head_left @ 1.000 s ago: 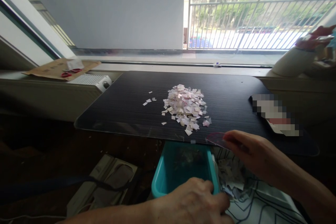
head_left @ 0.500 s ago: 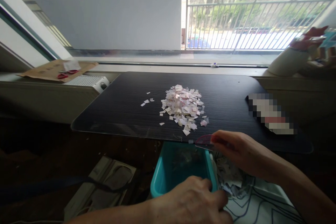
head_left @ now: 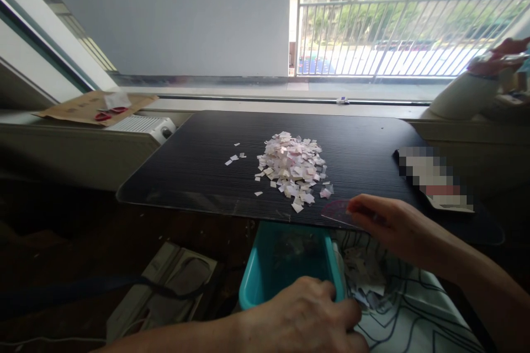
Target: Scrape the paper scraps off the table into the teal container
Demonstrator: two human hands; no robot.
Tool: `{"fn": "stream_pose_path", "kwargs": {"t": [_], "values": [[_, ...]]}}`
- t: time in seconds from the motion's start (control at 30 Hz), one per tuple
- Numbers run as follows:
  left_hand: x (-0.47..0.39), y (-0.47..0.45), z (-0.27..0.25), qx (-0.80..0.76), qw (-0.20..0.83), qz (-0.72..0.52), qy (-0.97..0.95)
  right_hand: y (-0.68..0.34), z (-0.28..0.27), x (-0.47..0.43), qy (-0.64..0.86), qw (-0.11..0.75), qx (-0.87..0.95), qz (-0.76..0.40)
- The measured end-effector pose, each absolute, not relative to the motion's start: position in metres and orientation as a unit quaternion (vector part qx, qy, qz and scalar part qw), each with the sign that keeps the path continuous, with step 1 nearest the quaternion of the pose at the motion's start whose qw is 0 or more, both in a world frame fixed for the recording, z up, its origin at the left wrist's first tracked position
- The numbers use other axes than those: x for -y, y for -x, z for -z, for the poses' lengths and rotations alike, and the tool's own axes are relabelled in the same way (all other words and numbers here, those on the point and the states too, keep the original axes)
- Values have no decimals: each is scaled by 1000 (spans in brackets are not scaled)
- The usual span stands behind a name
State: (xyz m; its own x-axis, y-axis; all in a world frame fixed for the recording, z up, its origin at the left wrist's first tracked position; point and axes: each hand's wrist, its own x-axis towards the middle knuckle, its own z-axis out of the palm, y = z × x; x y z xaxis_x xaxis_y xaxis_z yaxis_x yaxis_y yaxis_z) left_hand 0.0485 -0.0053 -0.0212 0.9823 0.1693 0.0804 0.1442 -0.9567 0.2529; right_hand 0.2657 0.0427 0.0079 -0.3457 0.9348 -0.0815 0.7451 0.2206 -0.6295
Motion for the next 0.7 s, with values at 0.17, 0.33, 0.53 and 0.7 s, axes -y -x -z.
{"fn": "stream_pose_path", "kwargs": {"t": [0.17, 0.33, 0.53, 0.7], "values": [[3, -49, 19, -85, 125, -37, -988, -267, -9, -41, 519, 111, 781, -330], [3, -49, 19, -75, 124, -36, -989, -268, -10, -48, 545, 126, 767, -314], [2, -47, 14, -78, 124, -27, -989, -265, -21, -57, 504, 71, 800, -317], [0, -46, 15, -71, 129, -26, -989, -265, -27, -67, 521, 39, 797, -304]]}}
